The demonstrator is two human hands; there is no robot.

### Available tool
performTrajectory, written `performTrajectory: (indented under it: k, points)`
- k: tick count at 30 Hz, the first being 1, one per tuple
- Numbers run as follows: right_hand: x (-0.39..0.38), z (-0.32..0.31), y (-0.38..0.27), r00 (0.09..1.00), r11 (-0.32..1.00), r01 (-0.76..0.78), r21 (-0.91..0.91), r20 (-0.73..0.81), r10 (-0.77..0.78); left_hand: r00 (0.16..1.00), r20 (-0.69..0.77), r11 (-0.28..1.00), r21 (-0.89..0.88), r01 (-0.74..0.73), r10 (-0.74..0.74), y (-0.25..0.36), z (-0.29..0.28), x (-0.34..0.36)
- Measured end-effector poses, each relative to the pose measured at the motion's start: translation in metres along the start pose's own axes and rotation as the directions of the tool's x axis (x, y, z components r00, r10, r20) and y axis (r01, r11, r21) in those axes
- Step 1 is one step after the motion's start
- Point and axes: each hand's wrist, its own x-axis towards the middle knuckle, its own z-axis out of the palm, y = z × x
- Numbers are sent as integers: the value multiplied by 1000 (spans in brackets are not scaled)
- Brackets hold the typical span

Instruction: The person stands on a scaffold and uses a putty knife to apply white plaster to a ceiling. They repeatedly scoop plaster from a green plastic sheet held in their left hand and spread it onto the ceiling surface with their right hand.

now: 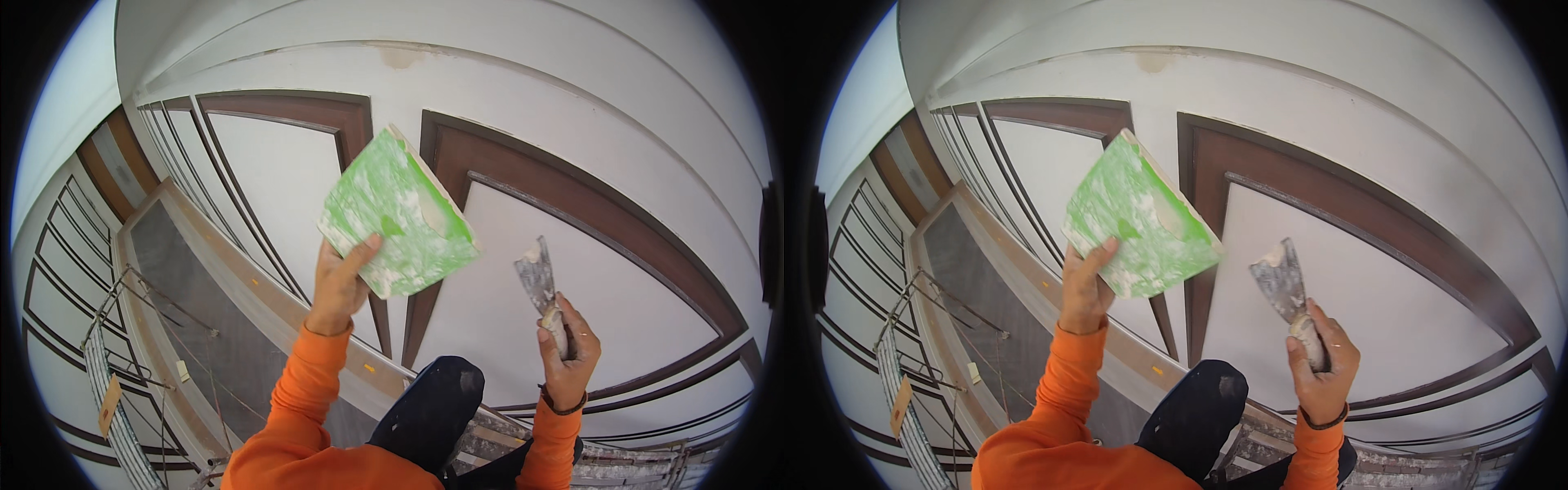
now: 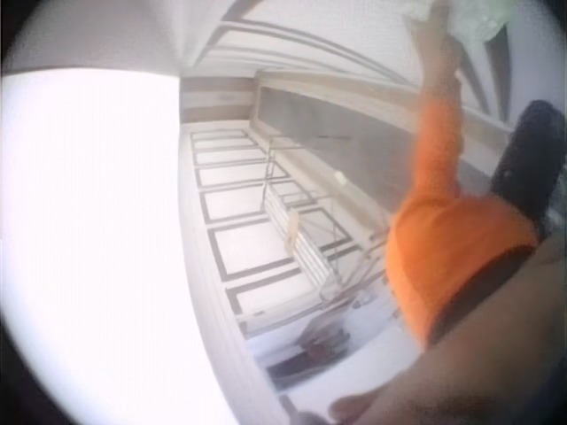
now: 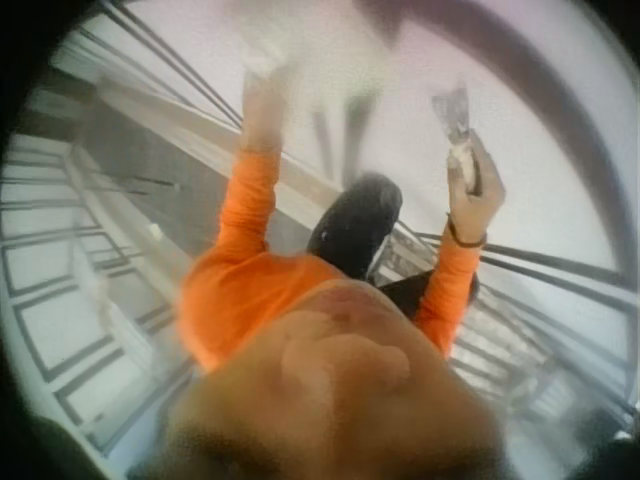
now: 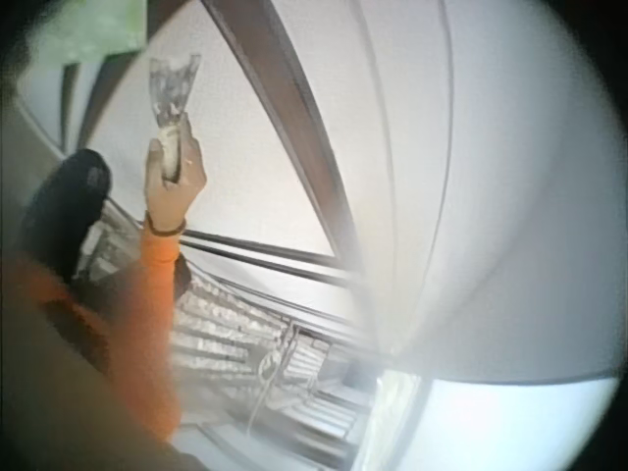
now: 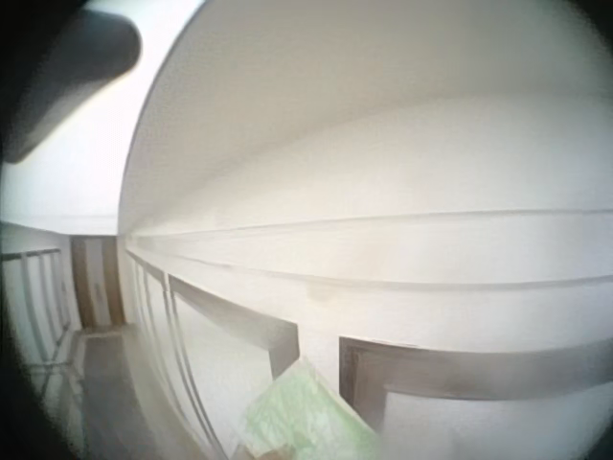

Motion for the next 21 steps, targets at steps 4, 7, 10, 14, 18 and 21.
performTrajectory:
  k: [4,7,10,14,18,21]
  points:
    - [-1,7,-31,985,983,116,-144,146,-95,998,49,999,-28,-44,45,-29,13,-31]
    - [-6,11,-33,981,982,111,-150,174,-84,988,27,983,101,-152,150,-23,39,-41]
    - [-7,12,-33,982,986,81,-145,184,-53,972,172,962,195,-191,158,-25,31,-47]
    - [-4,15,-39,985,985,111,-130,149,-91,938,338,940,292,-177,71,-34,21,-64]
    - [8,16,-42,985,979,158,-130,88,-147,848,530,868,426,-255,-11,-49,5,-75]
    - [14,12,-43,982,970,188,-152,34,-185,925,379,888,438,-143,-38,-51,15,-80]
